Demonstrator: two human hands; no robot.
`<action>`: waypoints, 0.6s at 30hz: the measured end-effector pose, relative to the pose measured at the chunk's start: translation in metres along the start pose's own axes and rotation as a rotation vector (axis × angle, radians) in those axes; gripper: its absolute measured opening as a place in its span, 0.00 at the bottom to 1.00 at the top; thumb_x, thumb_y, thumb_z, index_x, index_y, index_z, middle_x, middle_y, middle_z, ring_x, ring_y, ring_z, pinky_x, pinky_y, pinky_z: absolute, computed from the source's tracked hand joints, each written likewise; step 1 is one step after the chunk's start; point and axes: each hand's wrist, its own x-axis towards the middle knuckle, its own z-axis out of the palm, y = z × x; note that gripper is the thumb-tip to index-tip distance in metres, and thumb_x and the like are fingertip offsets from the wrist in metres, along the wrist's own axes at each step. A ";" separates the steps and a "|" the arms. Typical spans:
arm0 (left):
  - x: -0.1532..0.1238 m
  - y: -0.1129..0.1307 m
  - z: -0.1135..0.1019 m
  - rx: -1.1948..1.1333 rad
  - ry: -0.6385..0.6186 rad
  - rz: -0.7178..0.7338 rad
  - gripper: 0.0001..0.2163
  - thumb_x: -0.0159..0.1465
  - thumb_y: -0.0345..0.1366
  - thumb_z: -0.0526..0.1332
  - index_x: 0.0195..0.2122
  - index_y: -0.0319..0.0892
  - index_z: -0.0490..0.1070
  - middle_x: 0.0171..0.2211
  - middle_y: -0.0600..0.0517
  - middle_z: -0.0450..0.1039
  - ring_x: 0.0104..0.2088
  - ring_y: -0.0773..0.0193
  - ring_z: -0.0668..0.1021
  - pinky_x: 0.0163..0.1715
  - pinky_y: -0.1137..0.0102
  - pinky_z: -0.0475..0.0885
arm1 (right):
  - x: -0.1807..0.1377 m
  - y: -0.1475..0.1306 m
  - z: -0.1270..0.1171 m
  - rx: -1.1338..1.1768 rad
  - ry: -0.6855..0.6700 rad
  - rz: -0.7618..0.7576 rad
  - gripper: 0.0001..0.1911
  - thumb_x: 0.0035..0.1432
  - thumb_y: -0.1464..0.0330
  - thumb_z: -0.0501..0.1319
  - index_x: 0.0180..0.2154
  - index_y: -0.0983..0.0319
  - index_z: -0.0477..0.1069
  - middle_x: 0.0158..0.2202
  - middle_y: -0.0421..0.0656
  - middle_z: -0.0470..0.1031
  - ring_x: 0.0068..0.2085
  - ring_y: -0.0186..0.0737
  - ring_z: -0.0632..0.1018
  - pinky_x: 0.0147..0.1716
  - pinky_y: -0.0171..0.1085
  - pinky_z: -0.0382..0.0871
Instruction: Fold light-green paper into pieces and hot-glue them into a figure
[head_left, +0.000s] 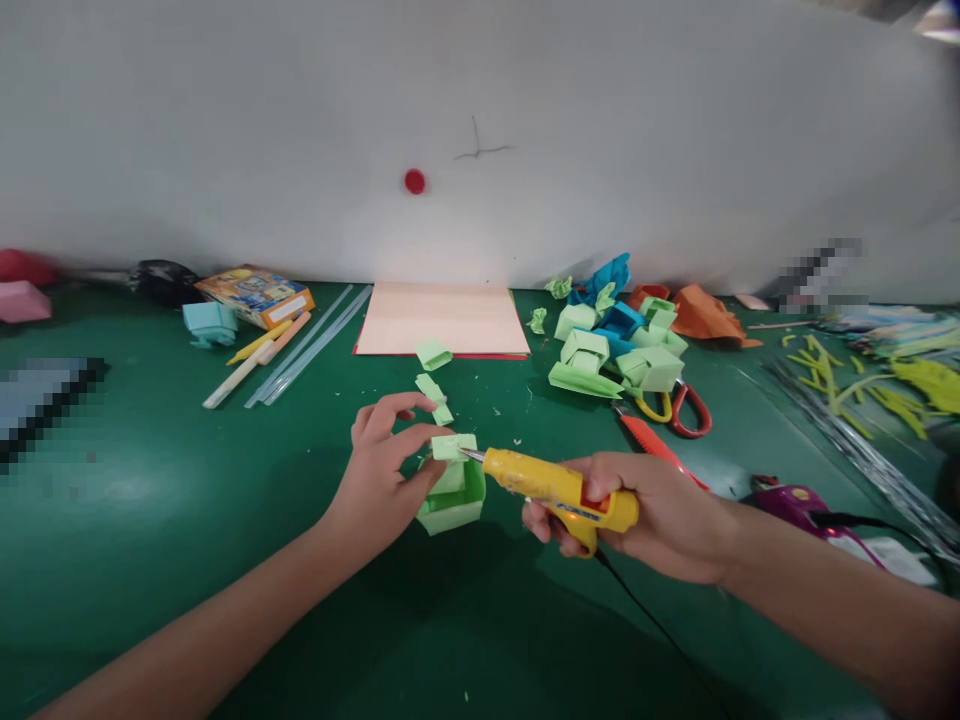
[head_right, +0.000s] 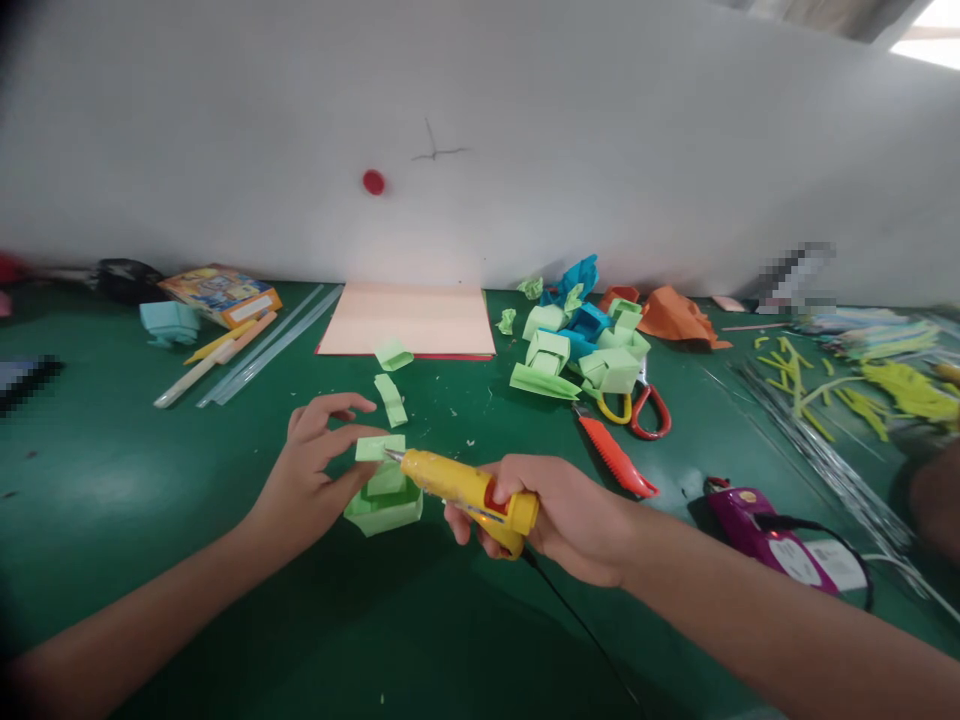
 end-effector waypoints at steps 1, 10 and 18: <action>0.000 0.000 0.000 -0.002 0.001 -0.002 0.10 0.64 0.26 0.60 0.41 0.45 0.78 0.52 0.46 0.68 0.48 0.52 0.70 0.50 0.52 0.66 | 0.000 0.000 0.000 0.002 0.003 -0.002 0.18 0.50 0.65 0.56 0.39 0.68 0.76 0.36 0.50 0.73 0.33 0.40 0.69 0.35 0.38 0.62; -0.001 0.000 0.001 0.005 -0.003 0.002 0.09 0.64 0.26 0.61 0.41 0.45 0.78 0.52 0.46 0.68 0.48 0.51 0.69 0.50 0.51 0.66 | 0.001 -0.002 0.002 -0.020 0.016 -0.006 0.17 0.50 0.65 0.56 0.38 0.68 0.76 0.35 0.49 0.72 0.32 0.40 0.68 0.34 0.37 0.61; -0.001 0.001 0.000 0.037 0.005 0.021 0.08 0.65 0.28 0.61 0.41 0.44 0.78 0.53 0.44 0.68 0.49 0.49 0.69 0.50 0.49 0.66 | 0.000 -0.002 0.003 -0.040 0.028 0.000 0.18 0.49 0.65 0.56 0.39 0.68 0.75 0.34 0.48 0.72 0.32 0.39 0.68 0.33 0.37 0.60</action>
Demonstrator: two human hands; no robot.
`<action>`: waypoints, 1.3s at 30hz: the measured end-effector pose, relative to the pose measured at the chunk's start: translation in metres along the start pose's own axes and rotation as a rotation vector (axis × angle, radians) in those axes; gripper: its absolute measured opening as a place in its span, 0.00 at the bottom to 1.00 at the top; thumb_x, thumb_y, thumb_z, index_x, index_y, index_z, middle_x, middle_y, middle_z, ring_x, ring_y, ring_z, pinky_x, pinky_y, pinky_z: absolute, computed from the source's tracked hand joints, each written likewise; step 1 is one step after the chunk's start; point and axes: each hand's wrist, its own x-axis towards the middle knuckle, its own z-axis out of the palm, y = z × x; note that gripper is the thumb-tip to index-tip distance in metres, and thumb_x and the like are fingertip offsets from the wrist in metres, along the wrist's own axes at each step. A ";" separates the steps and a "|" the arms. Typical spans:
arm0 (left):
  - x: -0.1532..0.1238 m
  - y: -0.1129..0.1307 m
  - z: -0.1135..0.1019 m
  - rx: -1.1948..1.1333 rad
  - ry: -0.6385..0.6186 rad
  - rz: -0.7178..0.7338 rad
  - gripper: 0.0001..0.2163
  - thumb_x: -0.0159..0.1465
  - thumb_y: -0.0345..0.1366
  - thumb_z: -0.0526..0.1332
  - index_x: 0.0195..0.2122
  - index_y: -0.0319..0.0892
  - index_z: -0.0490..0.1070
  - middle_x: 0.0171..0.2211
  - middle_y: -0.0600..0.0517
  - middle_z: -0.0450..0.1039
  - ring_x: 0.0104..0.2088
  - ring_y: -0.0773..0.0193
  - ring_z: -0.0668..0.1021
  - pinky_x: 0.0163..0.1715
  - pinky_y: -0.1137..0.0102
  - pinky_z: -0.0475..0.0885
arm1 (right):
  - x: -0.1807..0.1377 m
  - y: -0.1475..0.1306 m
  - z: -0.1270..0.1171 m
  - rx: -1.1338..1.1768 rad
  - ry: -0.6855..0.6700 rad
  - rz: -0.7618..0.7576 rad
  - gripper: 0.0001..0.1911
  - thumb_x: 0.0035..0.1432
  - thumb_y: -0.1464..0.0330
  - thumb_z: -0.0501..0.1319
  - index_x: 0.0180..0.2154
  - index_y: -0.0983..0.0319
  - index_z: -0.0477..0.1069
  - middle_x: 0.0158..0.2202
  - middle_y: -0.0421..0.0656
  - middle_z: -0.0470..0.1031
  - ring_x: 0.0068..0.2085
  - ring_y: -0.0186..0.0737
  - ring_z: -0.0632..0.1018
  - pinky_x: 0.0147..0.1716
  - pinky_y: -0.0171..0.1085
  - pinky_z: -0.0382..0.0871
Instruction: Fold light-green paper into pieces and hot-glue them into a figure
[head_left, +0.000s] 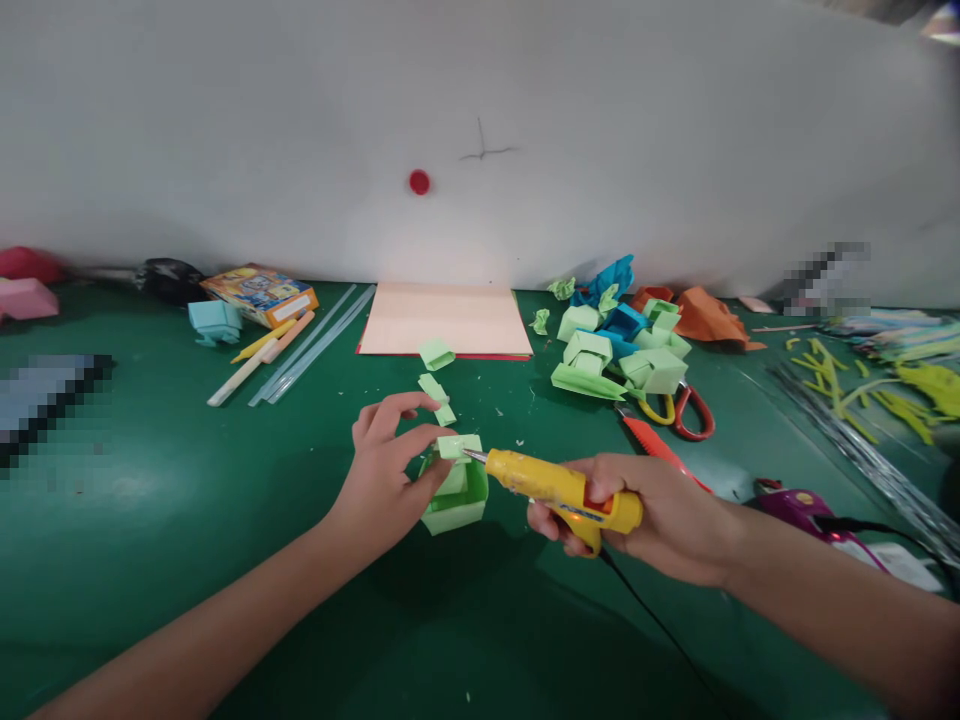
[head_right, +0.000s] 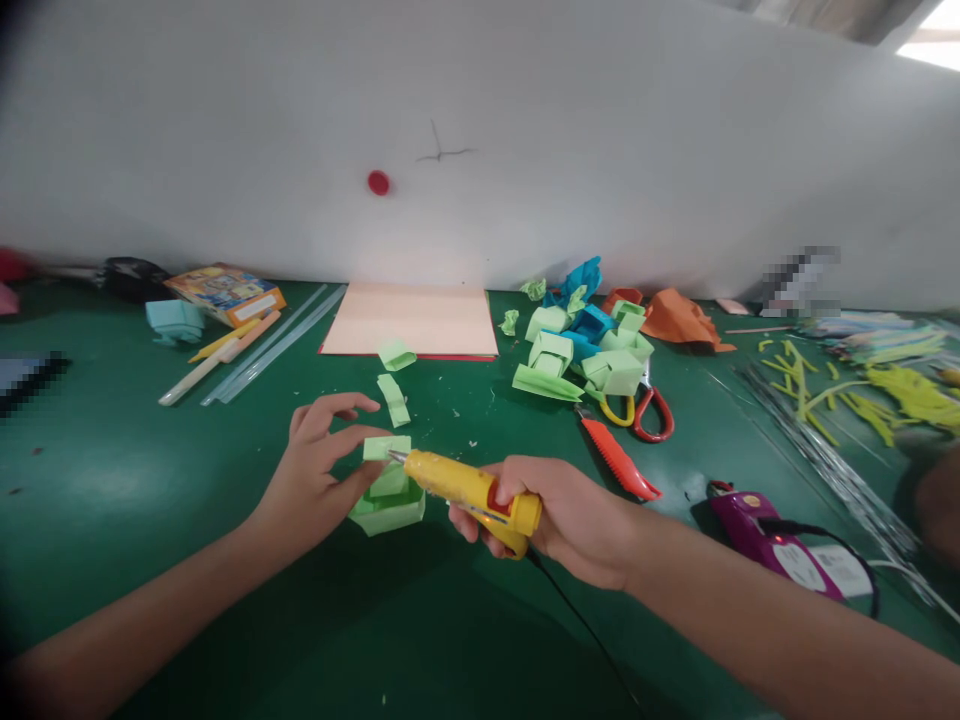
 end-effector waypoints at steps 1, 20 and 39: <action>0.000 0.000 0.000 0.006 0.002 0.003 0.08 0.65 0.28 0.61 0.41 0.44 0.78 0.53 0.44 0.68 0.49 0.49 0.69 0.50 0.49 0.66 | 0.000 0.000 0.000 -0.001 0.001 0.000 0.18 0.49 0.65 0.56 0.39 0.68 0.75 0.35 0.48 0.71 0.32 0.39 0.68 0.33 0.37 0.61; 0.000 0.003 0.000 0.051 0.010 0.008 0.08 0.64 0.28 0.61 0.40 0.45 0.79 0.53 0.44 0.69 0.50 0.48 0.70 0.50 0.49 0.66 | 0.001 -0.001 0.000 0.007 0.008 0.004 0.18 0.50 0.65 0.57 0.40 0.68 0.75 0.35 0.48 0.71 0.32 0.38 0.68 0.34 0.36 0.62; -0.001 0.005 -0.001 0.073 -0.001 0.012 0.09 0.63 0.27 0.62 0.40 0.46 0.80 0.53 0.45 0.69 0.51 0.47 0.70 0.50 0.50 0.65 | 0.000 -0.004 0.001 0.000 -0.003 0.005 0.17 0.51 0.65 0.57 0.39 0.67 0.76 0.35 0.47 0.71 0.32 0.38 0.68 0.33 0.36 0.62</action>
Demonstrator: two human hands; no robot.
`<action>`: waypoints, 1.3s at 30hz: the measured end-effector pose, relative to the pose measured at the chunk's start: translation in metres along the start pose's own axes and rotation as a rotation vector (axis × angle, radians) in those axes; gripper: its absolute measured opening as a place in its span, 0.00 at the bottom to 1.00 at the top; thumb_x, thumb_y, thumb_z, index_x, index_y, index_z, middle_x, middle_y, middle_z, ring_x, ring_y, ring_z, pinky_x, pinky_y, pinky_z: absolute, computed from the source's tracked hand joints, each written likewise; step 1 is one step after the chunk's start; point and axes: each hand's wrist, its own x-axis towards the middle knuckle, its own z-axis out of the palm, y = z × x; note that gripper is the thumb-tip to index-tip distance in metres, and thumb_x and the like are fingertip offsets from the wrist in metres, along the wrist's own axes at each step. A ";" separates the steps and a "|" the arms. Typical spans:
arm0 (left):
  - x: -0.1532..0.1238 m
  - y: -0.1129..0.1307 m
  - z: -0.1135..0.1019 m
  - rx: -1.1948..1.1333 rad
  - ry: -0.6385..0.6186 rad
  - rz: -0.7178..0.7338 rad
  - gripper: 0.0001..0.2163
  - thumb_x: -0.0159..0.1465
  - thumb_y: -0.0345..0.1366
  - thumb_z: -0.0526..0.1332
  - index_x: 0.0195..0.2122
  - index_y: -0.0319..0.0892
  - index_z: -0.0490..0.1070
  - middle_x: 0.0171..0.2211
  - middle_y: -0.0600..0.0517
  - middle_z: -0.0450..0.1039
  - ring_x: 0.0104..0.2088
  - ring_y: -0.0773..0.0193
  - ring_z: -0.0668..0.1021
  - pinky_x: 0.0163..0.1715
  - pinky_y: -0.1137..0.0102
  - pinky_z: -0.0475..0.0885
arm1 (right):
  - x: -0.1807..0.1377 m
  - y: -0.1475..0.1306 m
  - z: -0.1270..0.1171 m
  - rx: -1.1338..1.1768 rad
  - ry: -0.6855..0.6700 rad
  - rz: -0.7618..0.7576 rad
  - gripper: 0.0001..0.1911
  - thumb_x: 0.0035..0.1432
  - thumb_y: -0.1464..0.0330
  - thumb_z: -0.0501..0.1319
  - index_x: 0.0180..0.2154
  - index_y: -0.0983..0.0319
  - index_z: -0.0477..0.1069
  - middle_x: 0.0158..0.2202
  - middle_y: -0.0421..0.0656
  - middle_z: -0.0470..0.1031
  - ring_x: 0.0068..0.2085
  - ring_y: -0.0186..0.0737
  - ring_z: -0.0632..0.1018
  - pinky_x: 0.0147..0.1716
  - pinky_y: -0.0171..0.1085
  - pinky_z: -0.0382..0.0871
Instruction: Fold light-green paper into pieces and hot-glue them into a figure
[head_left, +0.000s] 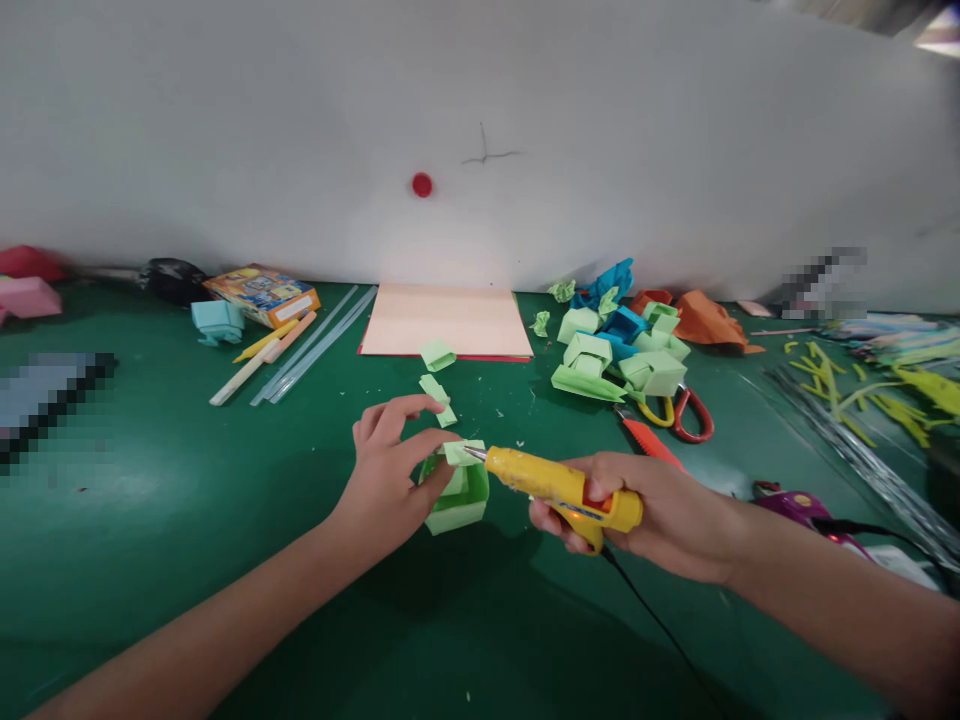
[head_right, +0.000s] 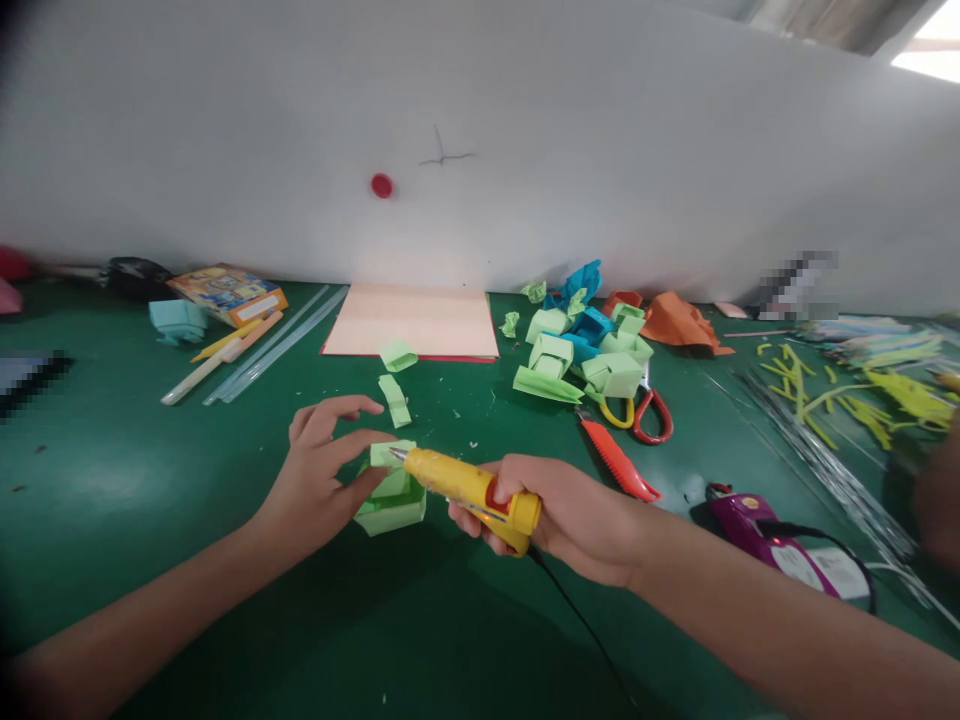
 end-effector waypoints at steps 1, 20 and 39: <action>0.000 0.000 0.000 -0.002 -0.002 0.000 0.09 0.63 0.27 0.62 0.40 0.46 0.80 0.53 0.45 0.69 0.51 0.47 0.70 0.49 0.50 0.66 | 0.000 0.000 0.000 -0.001 0.001 0.000 0.17 0.51 0.65 0.57 0.39 0.67 0.76 0.35 0.47 0.71 0.32 0.38 0.68 0.33 0.36 0.62; -0.001 -0.003 0.001 -0.048 -0.001 0.007 0.08 0.65 0.29 0.60 0.40 0.46 0.78 0.53 0.45 0.68 0.50 0.50 0.69 0.51 0.52 0.66 | -0.004 0.003 -0.008 0.002 -0.012 -0.029 0.18 0.50 0.67 0.58 0.41 0.68 0.77 0.38 0.49 0.72 0.34 0.39 0.69 0.36 0.38 0.64; -0.001 -0.004 0.003 -0.033 -0.012 -0.023 0.08 0.64 0.29 0.61 0.40 0.47 0.79 0.53 0.46 0.68 0.50 0.50 0.70 0.51 0.52 0.67 | -0.003 0.004 -0.009 0.084 -0.007 -0.033 0.17 0.51 0.67 0.59 0.42 0.68 0.77 0.37 0.49 0.72 0.32 0.39 0.70 0.34 0.38 0.64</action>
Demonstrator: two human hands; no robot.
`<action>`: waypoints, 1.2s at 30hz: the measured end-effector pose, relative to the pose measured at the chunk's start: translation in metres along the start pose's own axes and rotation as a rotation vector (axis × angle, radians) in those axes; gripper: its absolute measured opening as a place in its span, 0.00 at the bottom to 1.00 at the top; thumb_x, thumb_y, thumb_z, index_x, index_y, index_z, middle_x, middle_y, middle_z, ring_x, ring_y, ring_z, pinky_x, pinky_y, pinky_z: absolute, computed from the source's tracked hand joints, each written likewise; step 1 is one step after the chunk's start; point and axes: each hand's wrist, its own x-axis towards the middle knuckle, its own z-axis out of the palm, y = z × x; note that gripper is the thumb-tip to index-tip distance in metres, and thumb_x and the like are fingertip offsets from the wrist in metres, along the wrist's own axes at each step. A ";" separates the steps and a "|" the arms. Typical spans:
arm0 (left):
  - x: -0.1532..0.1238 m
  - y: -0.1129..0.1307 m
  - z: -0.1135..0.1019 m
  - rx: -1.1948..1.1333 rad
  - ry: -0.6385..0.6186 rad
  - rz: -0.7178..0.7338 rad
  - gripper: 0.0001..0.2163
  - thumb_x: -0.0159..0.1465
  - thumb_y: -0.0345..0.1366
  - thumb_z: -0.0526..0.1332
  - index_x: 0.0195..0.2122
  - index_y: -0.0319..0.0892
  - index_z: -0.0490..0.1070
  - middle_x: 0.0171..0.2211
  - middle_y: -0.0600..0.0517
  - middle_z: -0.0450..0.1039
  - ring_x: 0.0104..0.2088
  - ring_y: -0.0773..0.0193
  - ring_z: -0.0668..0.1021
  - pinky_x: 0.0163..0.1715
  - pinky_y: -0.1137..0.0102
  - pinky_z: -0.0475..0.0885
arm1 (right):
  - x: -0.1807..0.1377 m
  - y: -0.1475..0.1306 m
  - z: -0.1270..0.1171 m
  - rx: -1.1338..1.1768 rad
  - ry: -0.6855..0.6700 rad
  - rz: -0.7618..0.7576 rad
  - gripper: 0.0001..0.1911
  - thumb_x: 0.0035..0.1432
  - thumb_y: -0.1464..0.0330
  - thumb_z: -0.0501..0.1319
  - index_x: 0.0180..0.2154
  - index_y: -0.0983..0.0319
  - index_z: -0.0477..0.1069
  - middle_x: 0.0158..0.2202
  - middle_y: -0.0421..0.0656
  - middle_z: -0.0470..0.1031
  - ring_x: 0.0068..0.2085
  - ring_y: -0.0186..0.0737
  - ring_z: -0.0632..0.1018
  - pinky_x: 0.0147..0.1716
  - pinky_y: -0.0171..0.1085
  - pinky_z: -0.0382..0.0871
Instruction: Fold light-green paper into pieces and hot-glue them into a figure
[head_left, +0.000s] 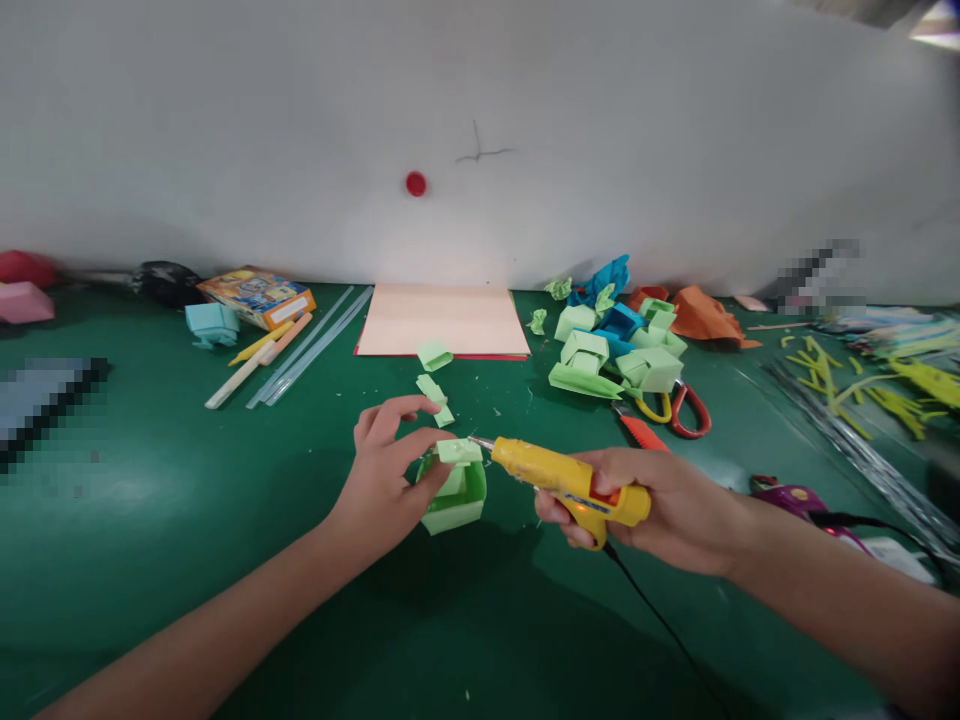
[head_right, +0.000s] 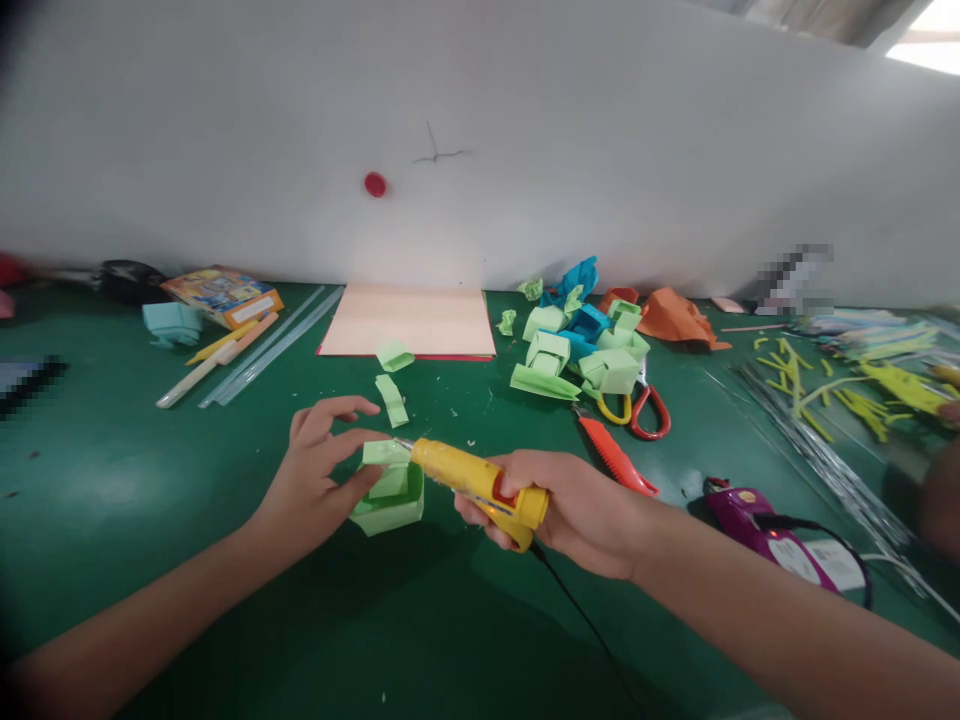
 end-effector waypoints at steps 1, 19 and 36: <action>0.000 0.000 0.000 -0.002 0.000 0.001 0.08 0.64 0.29 0.61 0.40 0.47 0.79 0.53 0.46 0.68 0.51 0.50 0.70 0.51 0.52 0.67 | 0.000 0.000 0.000 0.006 0.005 0.003 0.17 0.51 0.67 0.59 0.42 0.68 0.77 0.37 0.49 0.72 0.32 0.39 0.70 0.34 0.38 0.65; 0.000 -0.001 0.000 -0.038 0.000 0.017 0.08 0.66 0.29 0.60 0.41 0.45 0.78 0.53 0.46 0.67 0.50 0.50 0.69 0.51 0.51 0.66 | 0.000 0.001 -0.001 -0.025 0.009 0.015 0.16 0.52 0.67 0.58 0.39 0.68 0.76 0.36 0.48 0.71 0.32 0.38 0.70 0.34 0.37 0.64; 0.000 -0.002 0.000 -0.126 0.031 0.067 0.19 0.59 0.17 0.59 0.41 0.49 0.79 0.52 0.50 0.67 0.48 0.55 0.69 0.50 0.57 0.67 | -0.002 0.001 0.001 -0.081 0.033 0.011 0.16 0.50 0.66 0.59 0.38 0.67 0.77 0.35 0.47 0.71 0.32 0.37 0.69 0.33 0.35 0.64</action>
